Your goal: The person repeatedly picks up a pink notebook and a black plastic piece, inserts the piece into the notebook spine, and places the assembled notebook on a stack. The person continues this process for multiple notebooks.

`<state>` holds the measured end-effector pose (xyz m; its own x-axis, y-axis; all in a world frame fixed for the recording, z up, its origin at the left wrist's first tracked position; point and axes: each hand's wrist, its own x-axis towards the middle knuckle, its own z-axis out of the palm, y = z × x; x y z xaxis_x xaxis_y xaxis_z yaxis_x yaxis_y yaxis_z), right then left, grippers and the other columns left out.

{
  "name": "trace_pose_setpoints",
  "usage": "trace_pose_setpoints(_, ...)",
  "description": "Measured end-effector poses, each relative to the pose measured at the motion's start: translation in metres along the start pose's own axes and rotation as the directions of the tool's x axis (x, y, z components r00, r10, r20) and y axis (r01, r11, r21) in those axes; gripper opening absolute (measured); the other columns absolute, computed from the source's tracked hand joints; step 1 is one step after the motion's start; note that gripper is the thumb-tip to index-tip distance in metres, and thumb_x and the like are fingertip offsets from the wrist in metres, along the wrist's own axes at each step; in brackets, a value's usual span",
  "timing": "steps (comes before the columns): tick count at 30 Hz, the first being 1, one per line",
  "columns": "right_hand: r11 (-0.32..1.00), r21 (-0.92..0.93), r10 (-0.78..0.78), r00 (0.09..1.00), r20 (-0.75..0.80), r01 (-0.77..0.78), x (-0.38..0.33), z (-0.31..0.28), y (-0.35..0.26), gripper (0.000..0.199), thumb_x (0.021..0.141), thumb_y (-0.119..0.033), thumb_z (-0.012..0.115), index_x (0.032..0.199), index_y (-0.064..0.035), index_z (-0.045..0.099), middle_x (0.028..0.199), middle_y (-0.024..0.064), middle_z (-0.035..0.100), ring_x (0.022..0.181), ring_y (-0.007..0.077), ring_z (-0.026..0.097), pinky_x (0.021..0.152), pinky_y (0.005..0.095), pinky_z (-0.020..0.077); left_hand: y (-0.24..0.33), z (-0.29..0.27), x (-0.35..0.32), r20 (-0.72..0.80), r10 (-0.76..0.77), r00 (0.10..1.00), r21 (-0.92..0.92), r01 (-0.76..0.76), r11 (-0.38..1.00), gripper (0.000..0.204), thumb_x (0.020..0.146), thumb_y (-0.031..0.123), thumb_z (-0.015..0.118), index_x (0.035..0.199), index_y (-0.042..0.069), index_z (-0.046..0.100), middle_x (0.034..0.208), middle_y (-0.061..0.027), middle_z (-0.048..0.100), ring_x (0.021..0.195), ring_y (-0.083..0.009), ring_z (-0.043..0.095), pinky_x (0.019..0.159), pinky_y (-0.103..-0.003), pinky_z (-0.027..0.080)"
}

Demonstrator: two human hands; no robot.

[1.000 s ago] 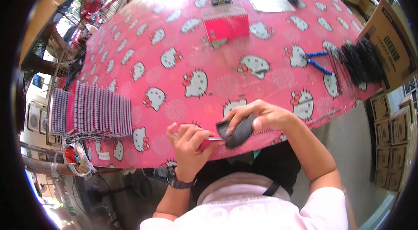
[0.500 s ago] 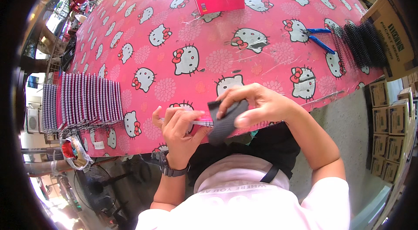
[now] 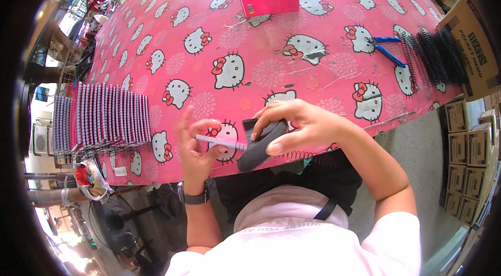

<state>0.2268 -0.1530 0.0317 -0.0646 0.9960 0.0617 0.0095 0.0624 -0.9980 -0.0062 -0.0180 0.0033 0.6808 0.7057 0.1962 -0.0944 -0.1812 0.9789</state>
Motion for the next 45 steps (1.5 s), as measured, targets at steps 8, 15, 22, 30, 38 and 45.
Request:
trace_pose_setpoints(8, 0.978, -0.209, -0.028, 1.000, -0.010, 0.026, 0.005, 0.000, -0.004, 0.042, 0.076, -0.041, 0.074, 0.098, -0.0046, 0.069, 0.093, 0.0090, 0.065, 0.100, 0.0238, 0.055, 0.088, 0.0371, 0.0414, -0.035, 0.011, -0.011, 0.160, 0.056, 0.986, -0.257, -0.013, 0.966, 0.030, 0.083, 0.001, 0.070, 0.102, 0.008, 0.048, 0.096, -0.0049, 0.052, 0.098, -0.0202, 0.052, 0.094, -0.037, 0.041)
trace_pose_setpoints(15, 0.930, -0.357, -0.091, 0.996, 0.000, 0.085, 0.013, 0.008, -0.006, 0.045, 0.079, -0.047, 0.070, 0.096, -0.0049, 0.068, 0.090, 0.0095, 0.062, 0.090, 0.0253, 0.055, 0.080, 0.0377, 0.0428, -0.033, 0.012, -0.009, 0.178, 0.088, 0.980, -0.178, -0.055, 0.983, 0.028, 0.085, 0.001, 0.067, 0.102, 0.008, 0.045, 0.097, -0.0057, 0.050, 0.098, -0.0211, 0.051, 0.094, -0.038, 0.041)
trace_pose_setpoints(22, 0.976, -0.219, 0.007, 0.999, -0.044, -0.016, 0.020, 0.017, -0.009, 0.054, 0.075, -0.052, 0.072, 0.100, -0.0034, 0.069, 0.101, 0.0100, 0.066, 0.109, 0.0282, 0.056, 0.094, 0.0408, 0.0393, -0.030, 0.012, -0.010, 0.171, 0.076, 0.982, -0.178, -0.045, 0.983, 0.029, 0.084, 0.001, 0.067, 0.102, 0.008, 0.044, 0.097, -0.0059, 0.048, 0.097, -0.0199, 0.049, 0.094, -0.036, 0.039)
trace_pose_setpoints(30, 0.811, -0.579, -0.055, 0.974, -0.220, -0.085, 0.031, 0.019, 0.001, 0.046, 0.073, -0.041, 0.078, 0.101, -0.0056, 0.067, 0.118, 0.0195, 0.059, 0.113, 0.0343, 0.049, 0.096, 0.0437, 0.0408, -0.034, 0.014, -0.011, 0.161, 0.107, 0.981, -0.164, -0.080, 0.983, 0.030, 0.083, -0.003, 0.066, 0.102, 0.007, 0.045, 0.099, -0.0070, 0.049, 0.098, -0.0205, 0.049, 0.094, -0.034, 0.038)
trace_pose_setpoints(38, 0.566, -0.823, -0.378, 0.876, -0.298, -0.036, 0.015, 0.019, -0.032, 0.052, 0.069, -0.028, 0.079, 0.112, -0.0076, 0.059, 0.118, 0.0145, 0.058, 0.111, 0.0328, 0.050, 0.100, 0.0457, 0.0366, -0.020, 0.013, -0.011, 0.130, -0.070, 0.989, -0.006, 0.071, 0.997, 0.021, 0.096, 0.013, 0.056, 0.113, 0.002, 0.056, 0.103, -0.0060, 0.053, 0.094, -0.0155, 0.049, 0.083, -0.028, 0.041)
trace_pose_setpoints(45, 0.730, -0.670, -0.328, 0.929, -0.171, 0.135, 0.013, 0.052, -0.034, 0.029, 0.079, -0.008, 0.069, 0.106, -0.0031, 0.059, 0.095, 0.0110, 0.060, 0.089, 0.0297, 0.058, 0.073, 0.0374, 0.0494, 0.013, 0.030, -0.005, 0.020, -0.019, 1.000, -0.345, 0.025, 0.938, 0.016, 0.089, 0.005, 0.065, 0.104, 0.000, 0.062, 0.095, -0.0034, 0.058, 0.087, -0.0099, 0.053, 0.079, -0.024, 0.044)
